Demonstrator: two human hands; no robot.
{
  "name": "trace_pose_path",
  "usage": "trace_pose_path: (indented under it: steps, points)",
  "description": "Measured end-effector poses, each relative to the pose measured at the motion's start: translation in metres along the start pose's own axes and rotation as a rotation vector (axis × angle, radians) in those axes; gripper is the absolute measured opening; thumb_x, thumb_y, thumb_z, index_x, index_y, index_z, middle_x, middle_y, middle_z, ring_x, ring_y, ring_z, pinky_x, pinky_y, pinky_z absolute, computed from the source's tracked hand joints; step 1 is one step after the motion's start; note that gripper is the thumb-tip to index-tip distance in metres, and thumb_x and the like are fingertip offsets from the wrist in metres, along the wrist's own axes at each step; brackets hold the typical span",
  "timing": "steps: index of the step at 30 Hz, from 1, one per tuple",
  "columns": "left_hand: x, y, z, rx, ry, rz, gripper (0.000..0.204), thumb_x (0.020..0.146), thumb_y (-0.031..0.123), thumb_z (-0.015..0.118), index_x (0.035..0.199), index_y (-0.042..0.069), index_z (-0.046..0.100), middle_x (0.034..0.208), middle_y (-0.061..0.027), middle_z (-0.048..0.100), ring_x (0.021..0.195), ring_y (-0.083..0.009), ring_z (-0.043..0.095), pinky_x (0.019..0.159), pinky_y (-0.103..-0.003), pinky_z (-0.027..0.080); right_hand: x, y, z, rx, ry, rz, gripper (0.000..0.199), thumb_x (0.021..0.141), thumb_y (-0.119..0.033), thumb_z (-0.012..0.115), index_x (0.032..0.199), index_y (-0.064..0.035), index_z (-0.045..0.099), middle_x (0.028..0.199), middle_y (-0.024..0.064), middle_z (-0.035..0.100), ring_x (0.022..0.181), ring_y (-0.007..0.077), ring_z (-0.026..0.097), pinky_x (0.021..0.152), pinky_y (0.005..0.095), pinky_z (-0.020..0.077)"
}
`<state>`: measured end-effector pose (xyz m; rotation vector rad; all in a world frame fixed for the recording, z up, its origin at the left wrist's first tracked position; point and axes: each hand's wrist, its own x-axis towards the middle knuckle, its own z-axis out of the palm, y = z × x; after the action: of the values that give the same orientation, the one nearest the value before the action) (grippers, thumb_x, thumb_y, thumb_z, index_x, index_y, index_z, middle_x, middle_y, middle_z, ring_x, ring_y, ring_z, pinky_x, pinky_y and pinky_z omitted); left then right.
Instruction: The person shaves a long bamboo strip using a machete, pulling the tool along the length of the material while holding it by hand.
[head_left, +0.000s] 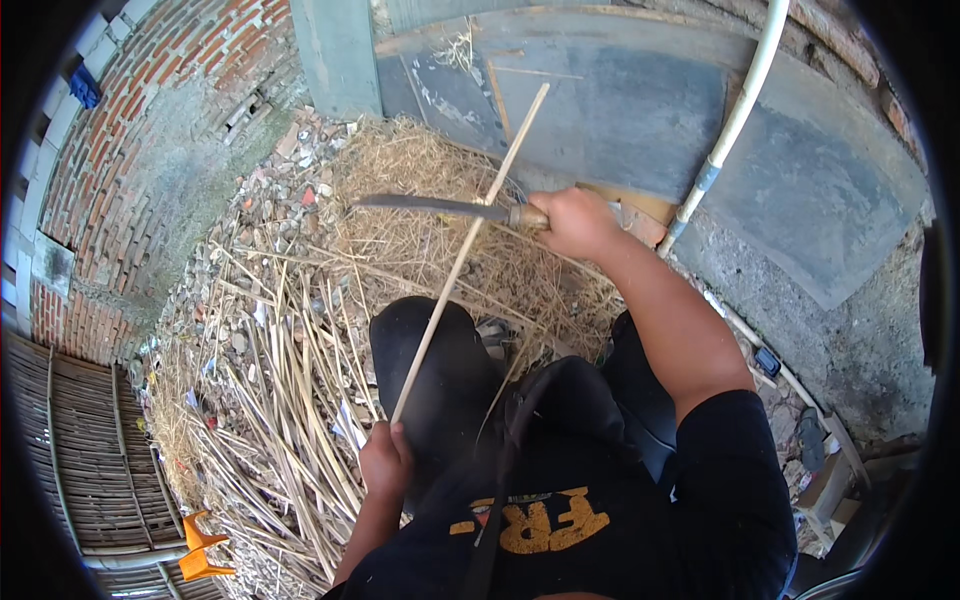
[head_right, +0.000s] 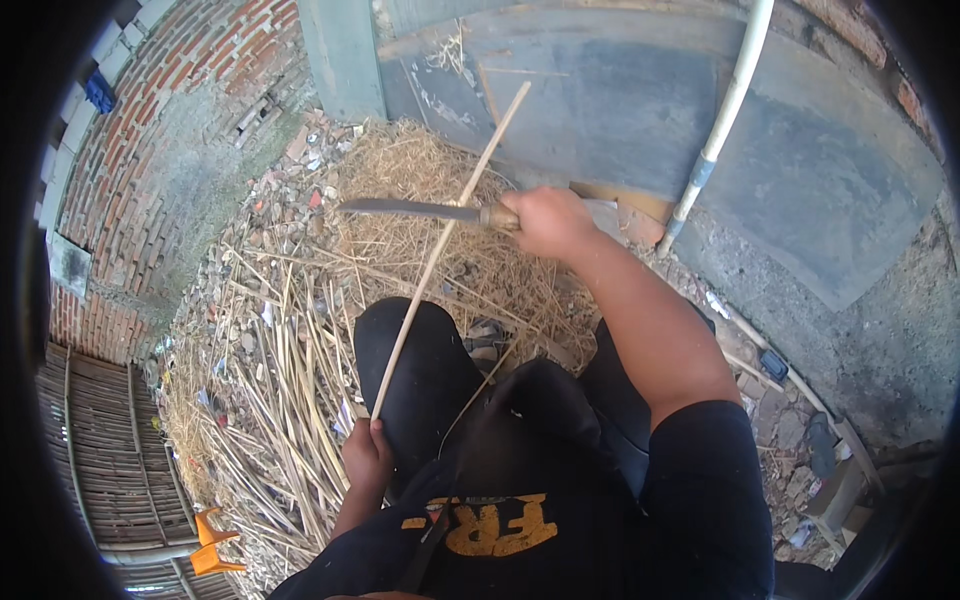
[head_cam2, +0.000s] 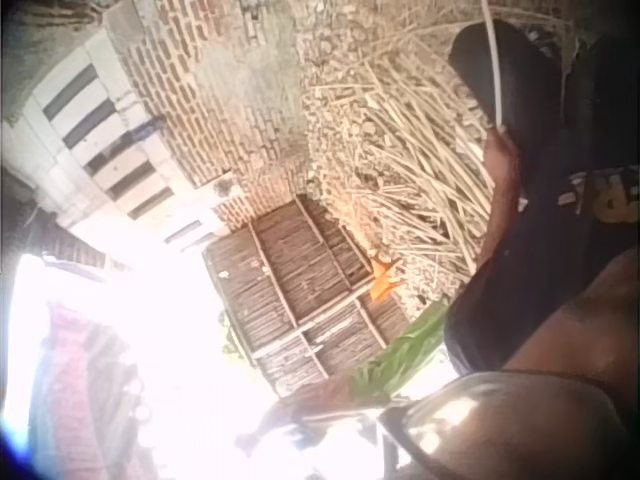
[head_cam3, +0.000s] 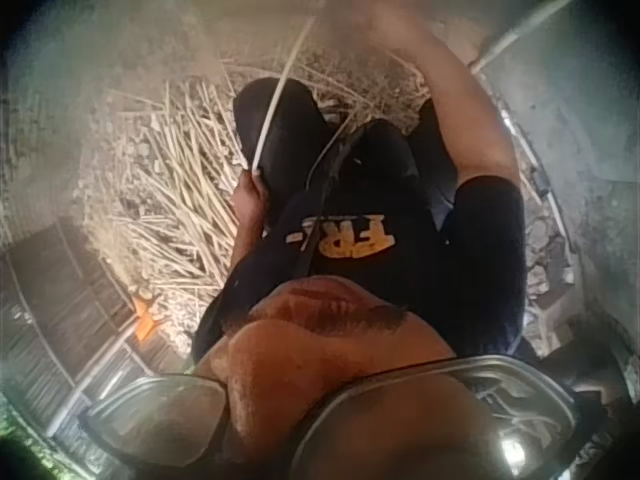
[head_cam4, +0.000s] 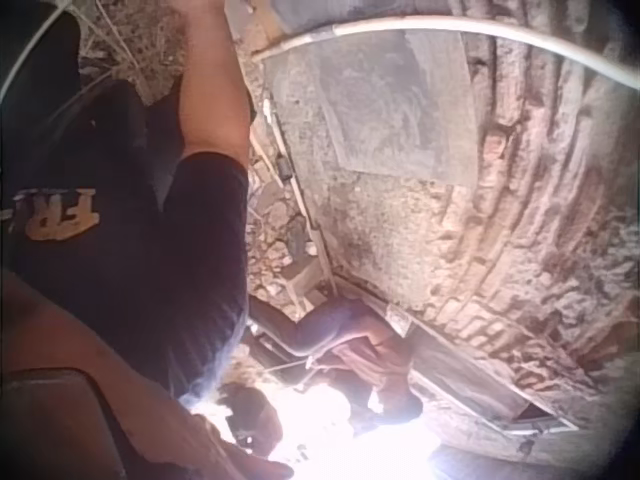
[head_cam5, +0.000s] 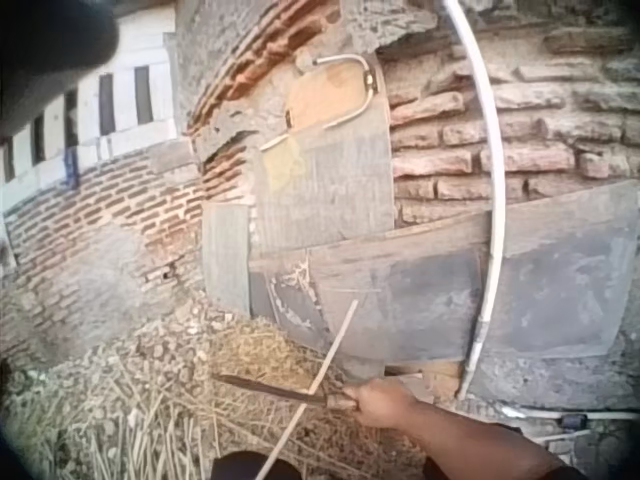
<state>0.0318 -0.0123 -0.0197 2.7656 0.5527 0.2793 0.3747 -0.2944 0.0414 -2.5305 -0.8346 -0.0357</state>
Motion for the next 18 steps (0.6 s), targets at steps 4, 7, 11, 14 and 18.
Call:
trace_pose_path:
  steps: [4, 7, 11, 14, 18]
  points:
    - [-0.002, -0.003, -0.005, -0.018, -0.024, 0.0, 0.024, 0.1, 0.024, 0.052, 0.087, 0.004, 0.055, 0.066, -0.0245, 0.061, 0.061, -0.0475, 0.061, 0.055, -0.055, 0.046, -0.009, -0.022, -0.001, -0.003, 0.009, -0.135, 0.018, 0.076, -0.009, 0.067, 0.093, -0.0127, 0.066, 0.08, 0.0119, 0.069, 0.079, 0.0335, 0.069, 0.071, 0.047, 0.0544]
    - [-0.004, -0.008, 0.001, -0.05, -0.026, -0.017, 0.024, 0.1, 0.024, 0.052, 0.087, 0.004, 0.055, 0.066, -0.0249, 0.06, 0.062, -0.0477, 0.061, 0.056, -0.055, 0.047, -0.013, -0.029, 0.015, -0.041, 0.048, -0.364, 0.018, 0.07, -0.008, 0.067, 0.085, -0.0135, 0.062, 0.071, 0.0078, 0.065, 0.07, 0.0325, 0.066, 0.066, 0.0465, 0.0524]
    - [-0.002, -0.004, 0.004, -0.068, -0.036, -0.031, 0.025, 0.101, 0.025, 0.05, 0.089, 0.004, 0.055, 0.067, -0.0248, 0.061, 0.063, -0.0478, 0.061, 0.056, -0.055, 0.046, -0.005, 0.007, 0.007, 0.104, 0.014, -0.104, 0.018, 0.07, -0.01, 0.069, 0.088, -0.0128, 0.064, 0.072, 0.0108, 0.065, 0.069, 0.0342, 0.065, 0.066, 0.0453, 0.0527]
    - [0.0, 0.002, -0.003, -0.046, -0.026, -0.015, 0.025, 0.101, 0.026, 0.05, 0.088, 0.004, 0.054, 0.067, -0.0251, 0.061, 0.063, -0.048, 0.061, 0.056, -0.056, 0.046, -0.003, 0.01, -0.003, -0.044, 0.107, -0.064, 0.018, 0.07, -0.009, 0.069, 0.087, -0.013, 0.065, 0.074, 0.0119, 0.066, 0.073, 0.0348, 0.066, 0.067, 0.0454, 0.0532]
    - [-0.004, -0.006, -0.005, -0.047, -0.064, -0.03, 0.025, 0.101, 0.026, 0.05, 0.089, 0.005, 0.054, 0.066, -0.0254, 0.061, 0.063, -0.0484, 0.061, 0.056, -0.057, 0.046, -0.013, -0.026, 0.005, -0.015, 0.032, -0.357, 0.013, 0.072, -0.01, 0.068, 0.083, -0.0147, 0.063, 0.073, 0.0098, 0.065, 0.07, 0.0332, 0.066, 0.064, 0.0472, 0.0511]
